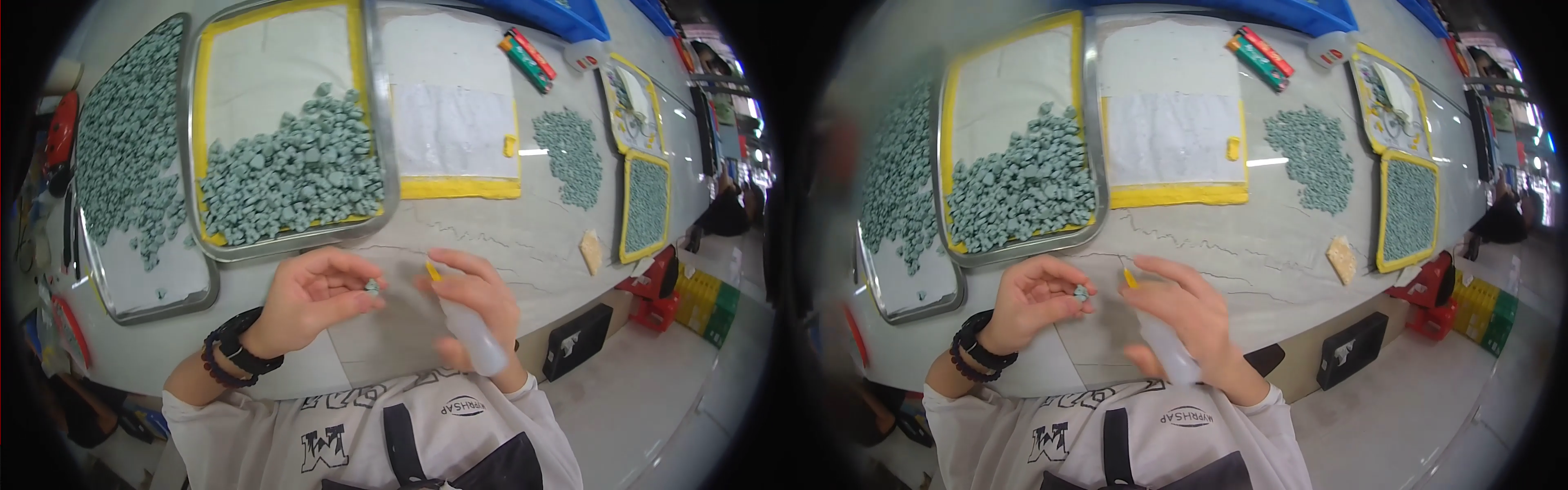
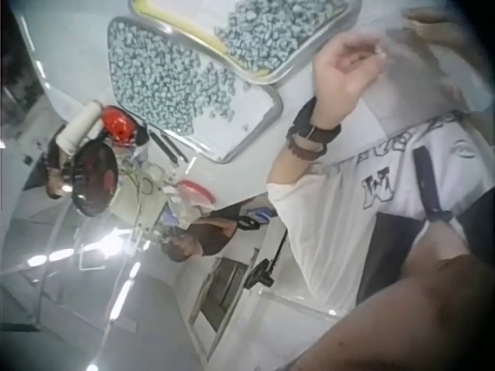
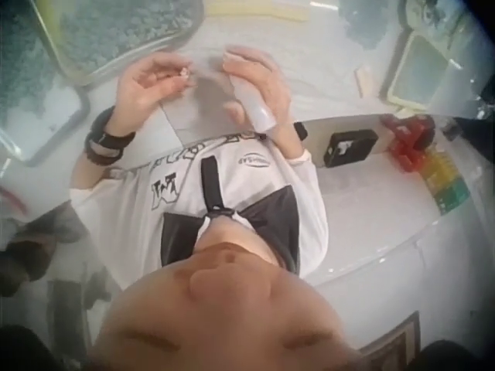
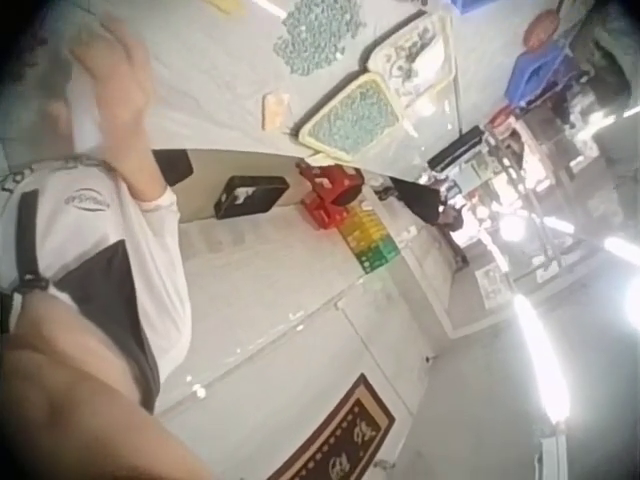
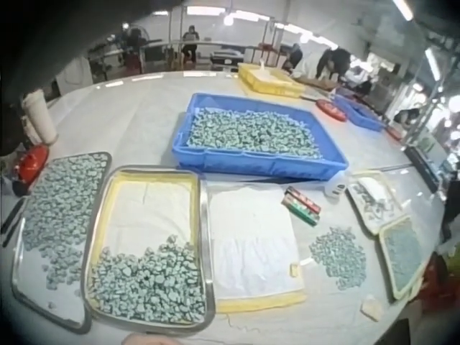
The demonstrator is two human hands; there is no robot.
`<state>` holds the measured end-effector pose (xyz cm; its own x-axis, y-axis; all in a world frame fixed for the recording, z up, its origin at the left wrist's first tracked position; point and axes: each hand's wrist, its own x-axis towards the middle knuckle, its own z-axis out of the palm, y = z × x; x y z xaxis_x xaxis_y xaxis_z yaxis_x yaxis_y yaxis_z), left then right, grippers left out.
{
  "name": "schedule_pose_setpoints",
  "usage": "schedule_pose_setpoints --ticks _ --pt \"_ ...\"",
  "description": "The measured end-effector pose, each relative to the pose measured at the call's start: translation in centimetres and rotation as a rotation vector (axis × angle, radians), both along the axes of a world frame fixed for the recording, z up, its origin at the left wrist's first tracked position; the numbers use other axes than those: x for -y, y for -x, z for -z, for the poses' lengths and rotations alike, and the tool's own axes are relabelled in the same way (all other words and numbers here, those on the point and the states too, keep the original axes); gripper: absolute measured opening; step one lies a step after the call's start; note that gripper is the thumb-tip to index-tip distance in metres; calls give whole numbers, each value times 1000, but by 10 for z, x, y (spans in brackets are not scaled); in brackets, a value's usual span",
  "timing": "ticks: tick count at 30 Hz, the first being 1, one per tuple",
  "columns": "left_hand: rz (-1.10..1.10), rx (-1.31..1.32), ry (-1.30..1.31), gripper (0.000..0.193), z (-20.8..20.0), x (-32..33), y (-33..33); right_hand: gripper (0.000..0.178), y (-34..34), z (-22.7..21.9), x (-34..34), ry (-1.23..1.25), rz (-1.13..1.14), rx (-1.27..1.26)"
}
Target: Applying glue to small green plastic toy components and joining them together.
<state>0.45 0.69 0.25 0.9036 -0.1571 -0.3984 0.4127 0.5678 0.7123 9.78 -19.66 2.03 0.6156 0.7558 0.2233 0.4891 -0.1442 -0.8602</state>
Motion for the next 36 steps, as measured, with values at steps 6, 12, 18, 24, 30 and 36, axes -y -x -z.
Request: schedule_pose_setpoints --ticks 6,12,18,24,30,36 --pt "-31 -8 -78 25 2 0 4 29 -27 7 3 419 17 541" --pt "-35 -19 -82 26 1 0 1 21 -72 -8 64 415 634 596" --pt "-26 33 -56 27 4 0 1 17 -118 0 89 550 548 684" --pt "-25 49 -59 27 3 -1 3 15 -124 1 85 595 486 660" --pt "-39 39 -68 28 3 0 0 18 -81 -24 47 423 433 618" --pt "-37 12 -18 30 -3 0 0 28 8 -11 -22 98 73 173"
